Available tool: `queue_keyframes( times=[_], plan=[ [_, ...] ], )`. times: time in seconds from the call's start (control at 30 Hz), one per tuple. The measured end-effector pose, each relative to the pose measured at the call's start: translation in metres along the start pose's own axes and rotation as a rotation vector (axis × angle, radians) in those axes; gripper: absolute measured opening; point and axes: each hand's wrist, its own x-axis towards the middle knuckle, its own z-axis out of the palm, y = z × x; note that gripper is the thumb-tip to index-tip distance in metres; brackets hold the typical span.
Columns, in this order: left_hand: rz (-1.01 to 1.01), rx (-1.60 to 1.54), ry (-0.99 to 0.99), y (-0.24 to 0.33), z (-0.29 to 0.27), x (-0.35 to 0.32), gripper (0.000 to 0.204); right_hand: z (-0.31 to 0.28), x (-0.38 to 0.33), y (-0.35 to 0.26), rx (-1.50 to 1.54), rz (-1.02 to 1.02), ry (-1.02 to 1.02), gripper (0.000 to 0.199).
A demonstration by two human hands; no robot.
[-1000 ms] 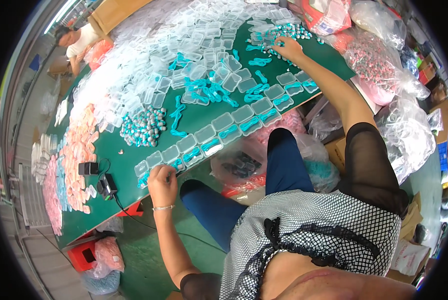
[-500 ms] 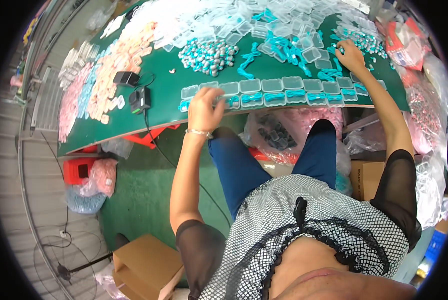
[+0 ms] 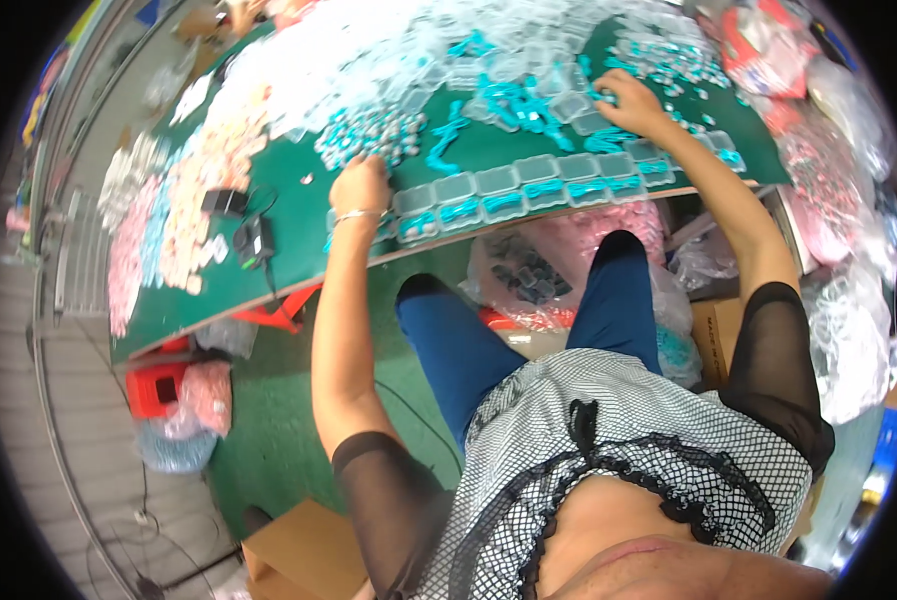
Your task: Sorting small teal plastic components and placing them into individual plastic cases.
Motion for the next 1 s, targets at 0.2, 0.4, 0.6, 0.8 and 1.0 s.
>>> queue_keyframes(
  times=[0.2,0.4,0.6,0.8,1.0],
  plan=[
    [0.026,-0.377,0.054,0.003,0.001,0.003,0.009,-0.015,0.002,-0.021,0.097,0.036,-0.162,0.031],
    [-0.05,-0.818,0.046,0.022,0.002,0.005,0.012,-0.024,-0.001,-0.018,0.077,0.014,-0.17,0.027],
    [-0.156,-1.067,-0.102,0.046,-0.01,-0.003,0.016,-0.027,-0.004,-0.026,-0.13,-0.015,-0.19,0.022],
    [-0.143,-1.168,-0.169,0.057,-0.012,-0.014,0.022,-0.034,0.003,-0.05,-0.384,-0.207,-0.14,0.009],
    [-0.102,-1.154,-0.196,0.073,-0.015,-0.024,0.018,-0.026,0.005,-0.051,-0.498,-0.3,-0.07,0.007]
  ],
)
